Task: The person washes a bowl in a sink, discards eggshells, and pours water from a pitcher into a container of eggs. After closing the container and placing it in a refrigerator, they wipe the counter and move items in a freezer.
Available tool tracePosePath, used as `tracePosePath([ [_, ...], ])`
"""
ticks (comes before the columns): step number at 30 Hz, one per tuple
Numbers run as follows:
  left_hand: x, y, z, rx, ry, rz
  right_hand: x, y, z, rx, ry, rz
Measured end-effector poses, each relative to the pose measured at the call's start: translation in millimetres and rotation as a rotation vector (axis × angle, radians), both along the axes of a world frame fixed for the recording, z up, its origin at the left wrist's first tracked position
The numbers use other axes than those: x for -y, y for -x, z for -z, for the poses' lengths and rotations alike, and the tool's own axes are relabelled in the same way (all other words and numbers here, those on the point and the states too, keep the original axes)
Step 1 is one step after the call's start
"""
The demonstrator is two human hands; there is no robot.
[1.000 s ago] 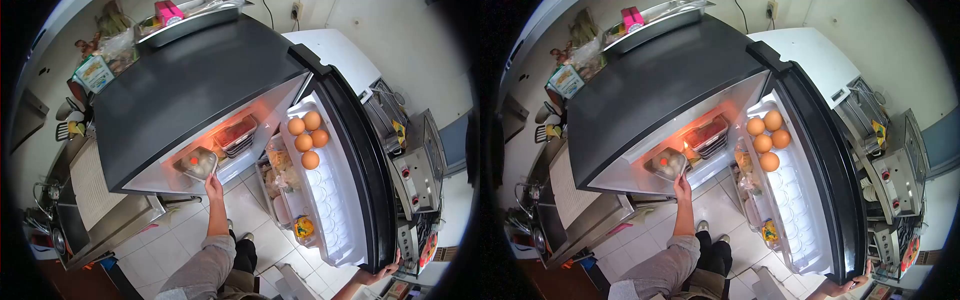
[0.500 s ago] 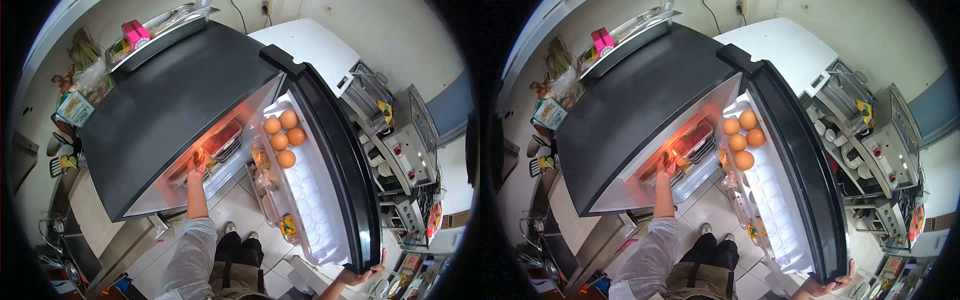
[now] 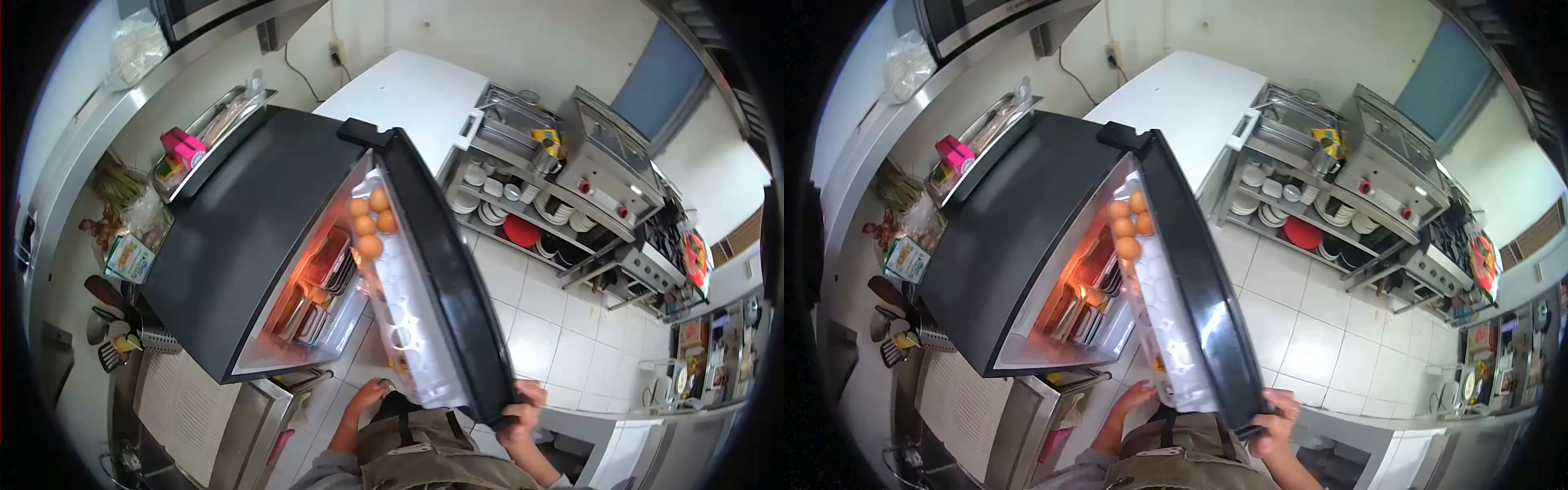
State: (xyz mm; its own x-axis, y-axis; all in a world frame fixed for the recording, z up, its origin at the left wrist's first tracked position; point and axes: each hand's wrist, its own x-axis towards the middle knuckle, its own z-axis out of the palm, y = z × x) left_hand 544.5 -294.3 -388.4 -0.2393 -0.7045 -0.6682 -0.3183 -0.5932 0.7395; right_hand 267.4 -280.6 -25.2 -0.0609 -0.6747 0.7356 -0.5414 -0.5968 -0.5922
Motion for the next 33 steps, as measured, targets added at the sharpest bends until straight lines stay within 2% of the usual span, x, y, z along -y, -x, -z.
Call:
tracePosePath([
  [1, -16.3, -2.3, -28.0, -0.002, 0.008, 0.020, 1.1, -5.9, -5.4, -0.075, -0.009, -0.082],
  [2, -29.5, -5.6, -54.3, 0.008, 0.157, 0.055, 6.4, -12.6, -12.6, -0.158, 0.011, -0.176],
  [3, -38.0, -8.8, -72.4, 0.018, 0.308, 0.083, 14.5, -21.0, -20.0, -0.241, 0.033, -0.276],
  [4, -42.8, -13.4, -82.1, 0.020, 0.319, 0.083, 21.6, -31.9, -25.9, -0.258, 0.031, -0.345],
  [6, -49.9, -24.7, -99.2, 0.368, 0.494, -0.126, 32.2, -56.1, -31.2, -0.267, 0.019, -0.481],
  [7, -53.0, -29.6, -122.7, 0.374, 0.503, -0.131, 36.1, -69.1, -29.9, -0.259, 0.007, -0.545],
  [9, -53.3, -40.7, -188.6, 0.378, 0.952, -0.605, 42.8, -98.0, -26.8, -0.245, -0.001, -0.617],
  [11, -51.5, -49.5, -230.6, 0.364, 1.117, -0.830, 49.6, -126.6, -23.2, -0.220, -0.046, -0.736],
  [13, -43.3, -62.8, -248.9, 0.442, 1.265, -1.002, 55.3, -156.5, -25.4, -0.195, -0.048, -0.758],
  [15, -26.6, -68.4, -281.7, 0.352, 1.266, -1.198, 58.5, -182.9, -25.1, -0.183, -0.077, -0.771],
  [19, 5.4, -88.2, -303.5, 0.218, 1.200, -1.269, 69.5, -215.5, -31.3, -0.187, -0.058, -0.791],
  [21, 13.7, -106.0, -271.2, -0.327, 1.221, -1.350, 74.3, -227.9, -36.2, -0.210, -0.067, -0.795],
  [23, 11.0, -94.2, -282.4, -0.392, 0.994, -1.487, 80.0, -243.3, -31.1, -0.207, -0.023, -0.780],
  [28, 10.1, -86.1, -302.6, -0.067, 0.905, -1.459, 80.4, -256.3, -27.2, -0.184, -0.020, -0.746],
  [29, 10.4, -86.5, -305.0, -0.004, 0.896, -1.445, 81.2, -258.7, -24.2, -0.187, 0.056, -0.703],
  [33, 7.0, -81.5, -313.0, 0.250, 0.877, -1.362, 94.1, -271.5, -8.7, -0.216, 0.020, -0.749],
])
